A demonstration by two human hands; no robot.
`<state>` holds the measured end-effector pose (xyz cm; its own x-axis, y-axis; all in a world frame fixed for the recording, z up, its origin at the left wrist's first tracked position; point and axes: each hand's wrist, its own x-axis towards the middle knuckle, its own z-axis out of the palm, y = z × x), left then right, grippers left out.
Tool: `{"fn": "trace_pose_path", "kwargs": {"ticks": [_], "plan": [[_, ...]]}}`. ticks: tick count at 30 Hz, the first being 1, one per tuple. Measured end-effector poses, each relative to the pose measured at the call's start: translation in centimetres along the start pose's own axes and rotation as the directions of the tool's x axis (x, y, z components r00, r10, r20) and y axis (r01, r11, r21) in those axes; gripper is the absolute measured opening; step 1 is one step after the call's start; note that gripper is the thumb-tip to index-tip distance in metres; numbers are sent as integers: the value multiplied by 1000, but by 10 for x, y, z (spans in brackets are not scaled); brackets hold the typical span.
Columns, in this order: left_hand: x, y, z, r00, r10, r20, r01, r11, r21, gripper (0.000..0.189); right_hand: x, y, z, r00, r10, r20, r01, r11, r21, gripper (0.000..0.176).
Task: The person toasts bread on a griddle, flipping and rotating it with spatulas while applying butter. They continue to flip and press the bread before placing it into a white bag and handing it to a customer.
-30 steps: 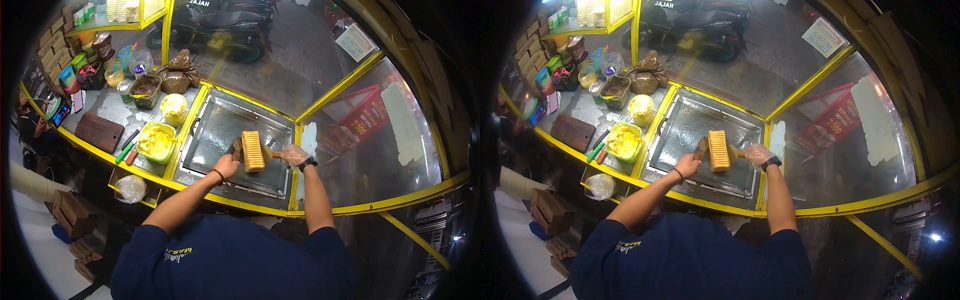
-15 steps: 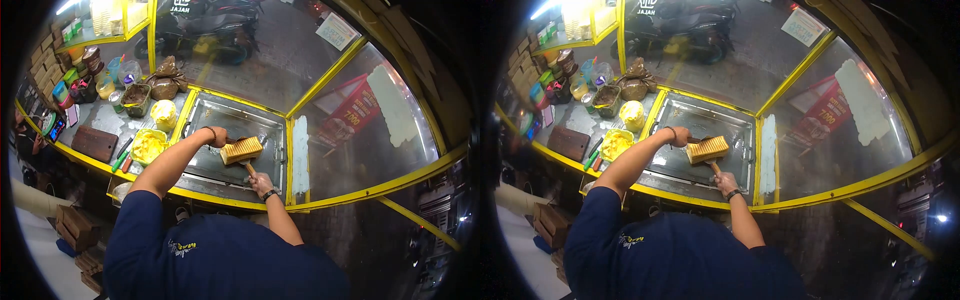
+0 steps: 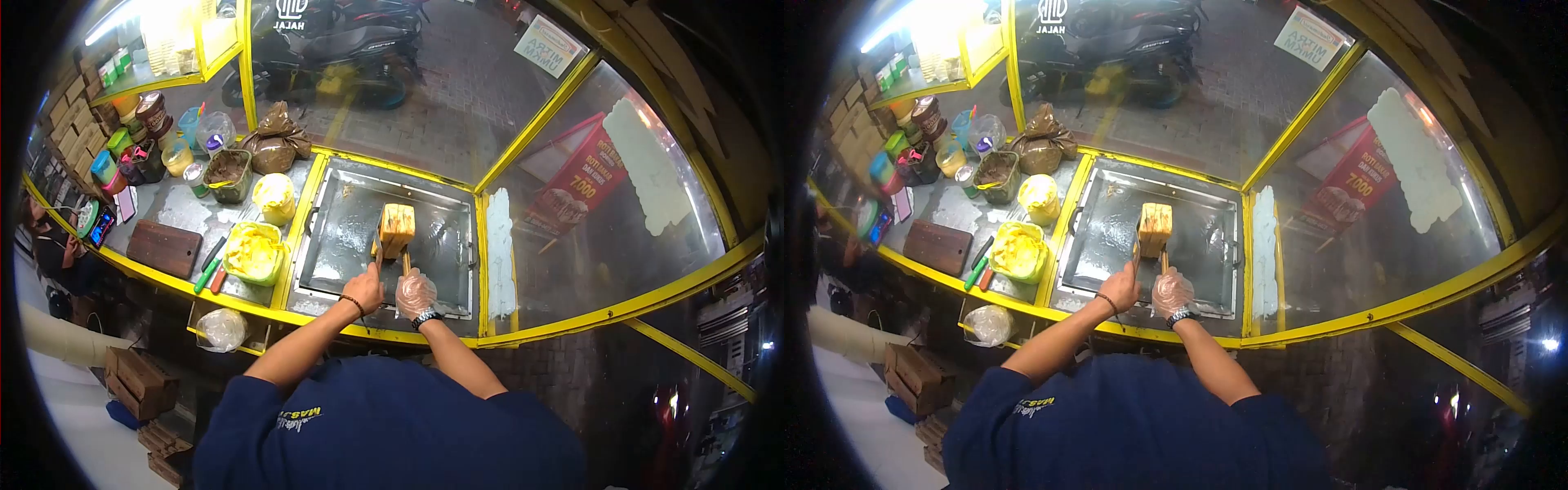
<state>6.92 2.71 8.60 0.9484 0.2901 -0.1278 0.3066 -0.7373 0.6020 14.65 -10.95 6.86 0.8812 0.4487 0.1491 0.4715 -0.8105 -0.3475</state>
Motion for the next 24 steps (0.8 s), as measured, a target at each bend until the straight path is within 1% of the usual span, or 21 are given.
{"fn": "trace_pose_path", "kwargs": {"ticks": [2,5,6,9,13,14,17,21,22,24], "plan": [[-1,2,2,996,-49,-80,43,997,-71,28,1,-2,-1,1000,11,9,-10,999,-48,22],[-7,0,1,974,-126,-189,96,982,-161,27,4,4,-5,999,47,21,-46,997,-61,21],[-11,0,4,967,-165,-197,136,979,-153,27,4,6,-1,999,41,14,-40,997,-64,21],[-22,0,11,970,-183,-158,161,976,-147,27,-4,7,4,999,21,32,-21,1000,-15,21],[-39,20,12,998,-56,-24,54,997,-60,30,-14,6,12,999,21,38,-22,999,47,22],[-43,23,15,1000,-31,1,31,999,-28,31,-17,6,5,998,14,58,-17,999,49,23],[-50,33,20,997,22,73,-19,999,-34,31,-28,21,0,999,28,31,-30,997,75,24],[-40,57,41,974,109,198,-104,994,-31,34,-44,59,-11,992,123,0,-123,992,0,24],[-33,62,51,966,139,217,-128,990,-66,35,-44,75,-10,990,138,13,-138,990,9,27],[-16,78,71,953,170,251,-158,985,-65,36,-38,97,-19,977,214,6,-214,977,-7,26]]}}
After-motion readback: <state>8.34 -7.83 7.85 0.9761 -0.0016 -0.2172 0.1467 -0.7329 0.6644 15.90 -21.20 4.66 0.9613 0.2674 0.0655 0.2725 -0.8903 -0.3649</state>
